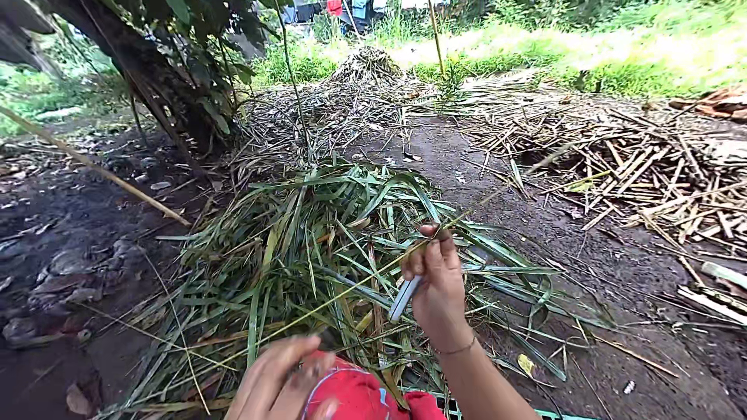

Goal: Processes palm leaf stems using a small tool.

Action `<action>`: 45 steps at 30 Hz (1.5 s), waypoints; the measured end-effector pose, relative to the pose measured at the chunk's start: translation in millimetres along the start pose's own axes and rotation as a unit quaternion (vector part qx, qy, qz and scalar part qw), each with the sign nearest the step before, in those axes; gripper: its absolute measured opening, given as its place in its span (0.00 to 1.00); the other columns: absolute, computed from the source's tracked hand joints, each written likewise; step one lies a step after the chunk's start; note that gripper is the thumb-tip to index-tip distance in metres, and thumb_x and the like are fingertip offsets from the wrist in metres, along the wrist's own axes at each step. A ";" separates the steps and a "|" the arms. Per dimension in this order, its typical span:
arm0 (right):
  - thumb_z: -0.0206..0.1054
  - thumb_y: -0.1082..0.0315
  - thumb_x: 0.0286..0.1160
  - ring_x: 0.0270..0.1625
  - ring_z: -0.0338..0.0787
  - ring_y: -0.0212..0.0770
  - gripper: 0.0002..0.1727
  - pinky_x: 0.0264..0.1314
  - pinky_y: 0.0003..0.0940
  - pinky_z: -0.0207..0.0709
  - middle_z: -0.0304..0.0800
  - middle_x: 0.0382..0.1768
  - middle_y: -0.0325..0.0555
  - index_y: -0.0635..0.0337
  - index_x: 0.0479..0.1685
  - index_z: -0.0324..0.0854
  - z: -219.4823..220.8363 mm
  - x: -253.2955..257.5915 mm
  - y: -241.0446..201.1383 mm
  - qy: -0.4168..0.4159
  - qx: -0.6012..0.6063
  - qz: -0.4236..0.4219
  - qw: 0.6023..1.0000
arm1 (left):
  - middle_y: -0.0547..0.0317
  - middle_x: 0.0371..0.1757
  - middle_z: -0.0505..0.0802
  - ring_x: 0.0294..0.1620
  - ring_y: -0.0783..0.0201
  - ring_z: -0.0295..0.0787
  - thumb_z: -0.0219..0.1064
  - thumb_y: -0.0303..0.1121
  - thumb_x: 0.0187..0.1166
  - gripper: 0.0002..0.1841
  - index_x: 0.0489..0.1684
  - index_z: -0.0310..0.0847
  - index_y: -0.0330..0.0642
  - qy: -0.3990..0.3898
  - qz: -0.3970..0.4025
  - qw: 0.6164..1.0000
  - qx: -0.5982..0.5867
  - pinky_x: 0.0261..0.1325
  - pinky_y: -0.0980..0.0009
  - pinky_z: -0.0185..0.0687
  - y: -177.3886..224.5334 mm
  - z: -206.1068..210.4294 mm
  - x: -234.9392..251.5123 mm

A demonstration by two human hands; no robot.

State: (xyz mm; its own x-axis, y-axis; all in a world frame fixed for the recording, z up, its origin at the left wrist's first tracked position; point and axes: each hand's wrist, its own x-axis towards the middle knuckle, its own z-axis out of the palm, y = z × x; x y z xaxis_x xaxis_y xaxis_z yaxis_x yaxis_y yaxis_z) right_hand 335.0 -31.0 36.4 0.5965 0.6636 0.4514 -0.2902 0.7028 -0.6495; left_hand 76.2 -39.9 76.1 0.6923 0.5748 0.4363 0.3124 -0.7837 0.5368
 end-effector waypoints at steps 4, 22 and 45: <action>0.61 0.53 0.86 0.27 0.82 0.18 0.12 0.37 0.17 0.79 0.83 0.24 0.19 0.43 0.60 0.78 23.7 -33.6 12.3 -0.077 -0.002 0.008 0.997 | 0.51 0.64 0.92 0.65 0.50 0.89 0.59 0.46 0.86 0.22 0.69 0.84 0.45 0.063 0.064 0.988 0.127 0.65 0.50 0.84 -23.4 37.7 58.4; 0.56 0.50 0.89 0.27 0.74 0.11 0.21 0.32 0.11 0.71 0.80 0.27 0.14 0.50 0.67 0.83 4.4 -32.6 -19.3 -0.220 -0.160 0.007 0.962 | 0.54 0.45 0.94 0.40 0.68 0.90 0.55 0.47 0.90 0.22 0.53 0.88 0.39 0.149 0.057 0.987 -0.003 0.44 0.71 0.86 -24.4 50.2 67.5; 0.59 0.57 0.85 0.21 0.72 0.14 0.20 0.26 0.12 0.69 0.76 0.20 0.15 0.53 0.68 0.85 3.8 -10.6 -41.1 -0.231 -0.227 0.090 0.942 | 0.52 0.30 0.91 0.35 0.63 0.89 0.58 0.32 0.86 0.13 0.35 0.86 0.37 0.243 0.143 0.954 0.106 0.43 0.78 0.83 -38.3 51.1 54.5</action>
State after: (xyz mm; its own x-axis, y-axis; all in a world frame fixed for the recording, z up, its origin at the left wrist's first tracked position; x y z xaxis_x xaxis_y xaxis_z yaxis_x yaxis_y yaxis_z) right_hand 337.8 -65.9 60.6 0.1477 0.8766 0.4580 0.0576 0.4547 -0.8888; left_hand 135.2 9.4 42.4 0.4022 0.3319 0.8532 0.3168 -0.9249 0.2105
